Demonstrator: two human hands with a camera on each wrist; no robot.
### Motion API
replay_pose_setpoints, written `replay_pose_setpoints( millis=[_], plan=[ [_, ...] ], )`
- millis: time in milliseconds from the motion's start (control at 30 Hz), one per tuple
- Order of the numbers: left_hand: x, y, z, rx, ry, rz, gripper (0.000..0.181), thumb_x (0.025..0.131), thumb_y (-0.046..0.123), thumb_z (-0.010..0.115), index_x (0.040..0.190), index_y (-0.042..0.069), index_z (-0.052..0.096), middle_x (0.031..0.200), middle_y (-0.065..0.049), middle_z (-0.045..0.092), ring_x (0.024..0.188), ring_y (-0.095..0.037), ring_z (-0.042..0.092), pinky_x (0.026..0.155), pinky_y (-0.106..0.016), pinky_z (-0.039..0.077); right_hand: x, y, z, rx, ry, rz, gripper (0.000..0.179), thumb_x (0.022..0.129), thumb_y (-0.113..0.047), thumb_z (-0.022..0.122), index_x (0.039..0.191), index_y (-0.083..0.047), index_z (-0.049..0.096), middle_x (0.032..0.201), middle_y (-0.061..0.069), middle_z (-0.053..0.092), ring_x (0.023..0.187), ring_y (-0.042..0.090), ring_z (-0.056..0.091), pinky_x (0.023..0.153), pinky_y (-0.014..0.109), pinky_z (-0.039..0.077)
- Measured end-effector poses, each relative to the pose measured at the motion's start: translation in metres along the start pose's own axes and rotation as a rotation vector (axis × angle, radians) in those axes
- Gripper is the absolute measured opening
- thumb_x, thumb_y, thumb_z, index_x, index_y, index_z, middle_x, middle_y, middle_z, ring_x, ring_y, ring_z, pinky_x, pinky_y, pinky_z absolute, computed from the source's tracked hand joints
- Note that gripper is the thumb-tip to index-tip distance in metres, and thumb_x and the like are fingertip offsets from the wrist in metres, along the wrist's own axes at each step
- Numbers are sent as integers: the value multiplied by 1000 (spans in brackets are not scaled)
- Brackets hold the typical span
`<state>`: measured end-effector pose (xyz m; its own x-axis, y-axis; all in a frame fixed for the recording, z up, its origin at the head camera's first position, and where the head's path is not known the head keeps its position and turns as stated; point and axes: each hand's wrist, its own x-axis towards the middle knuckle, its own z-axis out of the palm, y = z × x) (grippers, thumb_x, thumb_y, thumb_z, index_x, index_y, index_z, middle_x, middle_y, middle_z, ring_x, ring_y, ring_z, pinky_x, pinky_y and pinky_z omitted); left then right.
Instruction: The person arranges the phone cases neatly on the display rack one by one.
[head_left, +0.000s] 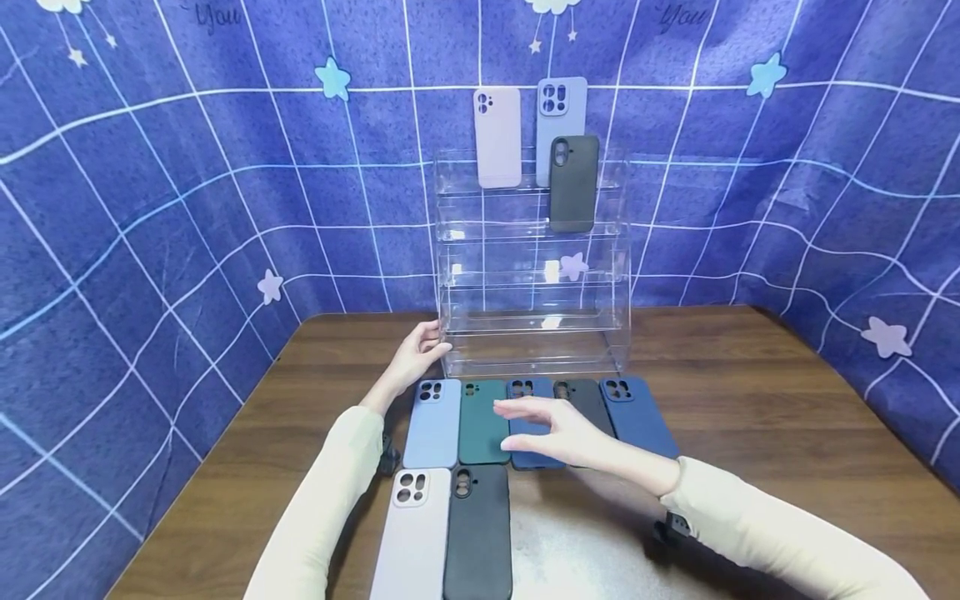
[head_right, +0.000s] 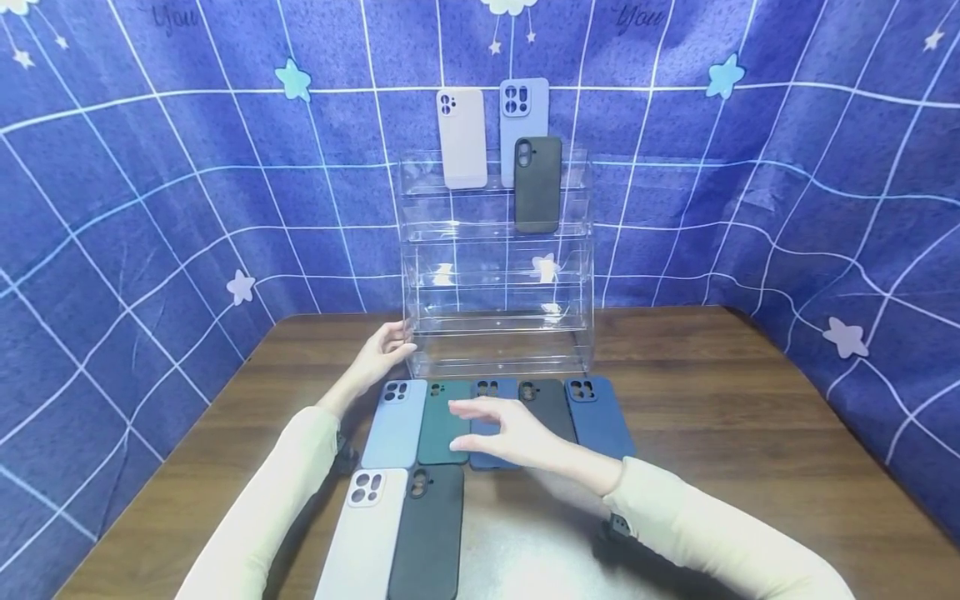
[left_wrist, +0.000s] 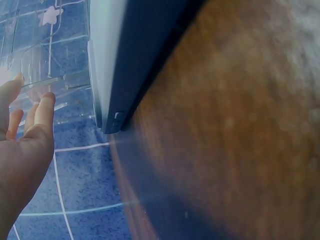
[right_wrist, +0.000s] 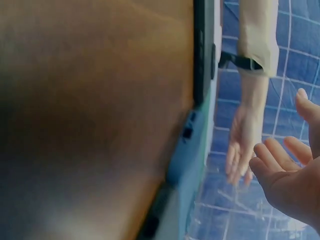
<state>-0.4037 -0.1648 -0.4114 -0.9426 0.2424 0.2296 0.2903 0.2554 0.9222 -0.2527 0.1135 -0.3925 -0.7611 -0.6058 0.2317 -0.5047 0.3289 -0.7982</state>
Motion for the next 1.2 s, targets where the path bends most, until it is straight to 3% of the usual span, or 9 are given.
replay_pose_setpoints(
  millis=[100, 300, 400, 600, 733, 900, 1033, 1200],
  plan=[
    [4, -9, 0, 30, 8, 11, 55, 91, 12, 61, 138, -2, 36, 132, -29, 47, 121, -37, 50, 105, -44, 42, -1, 2, 9, -7, -42, -10, 49, 87, -32, 67, 133, -23, 52, 131, -2, 58, 121, 13, 54, 106, 37, 42],
    [5, -11, -1, 34, 11, 13, 54, 92, 10, 60, 138, -2, 36, 132, -29, 47, 119, -38, 51, 104, -46, 42, -2, 7, 24, -25, -139, -25, 52, 86, -34, 67, 132, -12, 54, 130, 0, 59, 119, 11, 55, 102, 30, 45],
    [4, -8, -1, 17, 1, 3, 54, 92, 8, 59, 139, -3, 35, 133, -31, 45, 120, -39, 50, 105, -47, 40, -3, 8, 28, -37, -182, -26, 53, 86, -37, 67, 131, -11, 55, 130, -2, 59, 119, 8, 54, 101, 27, 45],
    [-8, 15, 1, 14, -20, -12, 56, 92, 6, 58, 139, -9, 31, 134, -34, 42, 123, -43, 46, 107, -48, 38, -6, 13, 32, -118, -235, -84, 48, 88, -37, 65, 128, -12, 58, 128, -2, 59, 120, 11, 53, 101, 27, 45],
    [-5, 8, 1, 18, -18, -17, 57, 92, 8, 59, 140, -7, 31, 133, -34, 43, 123, -42, 47, 107, -47, 39, -8, 14, 34, -102, -263, -74, 42, 90, -34, 62, 124, -10, 61, 126, 0, 61, 118, 11, 54, 99, 24, 47],
    [5, -11, -1, 17, -4, -16, 57, 92, 10, 59, 141, -3, 32, 134, -31, 44, 122, -40, 48, 106, -47, 39, -10, 12, 34, -48, -238, -31, 38, 90, -31, 63, 120, -7, 62, 121, 3, 63, 110, 14, 59, 95, 23, 49],
    [4, -7, 0, 43, 4, -8, 55, 93, 9, 57, 140, -4, 32, 132, -32, 45, 120, -38, 50, 104, -45, 42, -11, 11, 35, -30, -184, 10, 40, 88, -30, 66, 119, -5, 63, 117, 7, 65, 105, 22, 62, 90, 26, 53],
    [-1, 4, 1, -2, -17, -34, 57, 93, 8, 58, 140, -7, 31, 133, -34, 42, 121, -39, 49, 105, -45, 42, -15, 8, 38, -74, -119, 79, 44, 81, -31, 73, 115, -4, 65, 108, 7, 68, 96, 20, 63, 80, 25, 55]
  ],
)
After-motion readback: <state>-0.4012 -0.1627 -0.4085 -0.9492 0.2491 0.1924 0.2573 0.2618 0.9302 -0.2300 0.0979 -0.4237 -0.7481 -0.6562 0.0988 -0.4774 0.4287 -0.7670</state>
